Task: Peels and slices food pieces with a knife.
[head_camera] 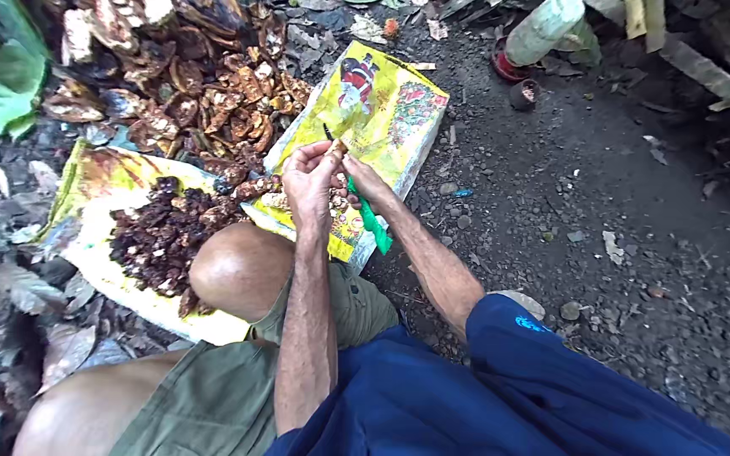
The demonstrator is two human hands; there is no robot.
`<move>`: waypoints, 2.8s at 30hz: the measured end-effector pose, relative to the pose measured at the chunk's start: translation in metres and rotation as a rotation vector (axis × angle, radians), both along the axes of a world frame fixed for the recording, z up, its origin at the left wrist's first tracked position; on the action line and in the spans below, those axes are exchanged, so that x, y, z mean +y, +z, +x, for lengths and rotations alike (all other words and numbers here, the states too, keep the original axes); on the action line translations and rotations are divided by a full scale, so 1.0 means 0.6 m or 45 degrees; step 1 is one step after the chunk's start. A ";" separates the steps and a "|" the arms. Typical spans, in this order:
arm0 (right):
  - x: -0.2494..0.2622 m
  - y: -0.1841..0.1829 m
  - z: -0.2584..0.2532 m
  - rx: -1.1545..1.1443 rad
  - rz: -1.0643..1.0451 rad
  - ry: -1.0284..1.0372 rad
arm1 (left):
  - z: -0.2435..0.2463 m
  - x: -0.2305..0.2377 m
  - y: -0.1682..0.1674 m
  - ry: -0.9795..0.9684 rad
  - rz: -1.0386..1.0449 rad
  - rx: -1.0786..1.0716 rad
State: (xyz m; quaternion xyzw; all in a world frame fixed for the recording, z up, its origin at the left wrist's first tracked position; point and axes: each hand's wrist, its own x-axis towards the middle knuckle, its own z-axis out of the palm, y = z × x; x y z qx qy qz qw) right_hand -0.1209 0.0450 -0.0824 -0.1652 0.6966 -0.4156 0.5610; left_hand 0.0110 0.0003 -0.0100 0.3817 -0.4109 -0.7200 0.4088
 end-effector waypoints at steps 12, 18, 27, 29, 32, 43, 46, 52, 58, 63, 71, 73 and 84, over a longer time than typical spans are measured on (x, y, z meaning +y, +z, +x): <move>0.013 0.020 -0.006 0.120 -0.105 -0.059 | 0.001 -0.001 0.001 0.025 0.109 0.073; 0.048 0.086 0.016 0.204 -0.712 -0.001 | 0.000 0.001 0.001 0.040 0.078 0.130; 0.046 0.120 0.037 0.619 -0.871 0.203 | 0.000 0.006 0.000 -0.018 0.000 0.147; 0.044 0.115 0.037 0.614 -0.875 0.204 | 0.001 0.005 -0.004 -0.018 -0.032 0.116; 0.043 0.115 0.040 0.617 -0.881 0.206 | 0.001 0.005 -0.007 -0.005 -0.066 0.101; 0.039 0.109 0.038 0.641 -0.877 0.183 | 0.002 0.006 -0.009 -0.047 -0.187 -0.038; 0.038 0.108 0.039 0.636 -0.889 0.175 | 0.003 0.005 -0.007 -0.050 -0.190 -0.105; 0.034 0.109 0.043 0.672 -0.909 0.195 | 0.008 0.007 0.001 -0.089 -0.221 -0.202; 0.025 0.108 0.044 0.505 -0.754 0.128 | 0.011 0.011 0.003 -0.125 -0.298 -0.357; 0.024 0.115 0.027 -0.485 -0.555 0.000 | 0.012 0.009 0.009 -0.159 -0.219 -0.257; 0.025 0.074 0.022 -0.290 -0.354 -0.104 | 0.004 0.002 -0.001 -0.123 0.055 0.121; 0.026 0.072 0.020 -0.118 -0.360 -0.070 | 0.004 0.000 -0.003 -0.099 0.089 0.138; 0.035 0.117 0.017 0.156 -0.675 0.076 | 0.002 0.004 0.006 -0.015 0.193 0.183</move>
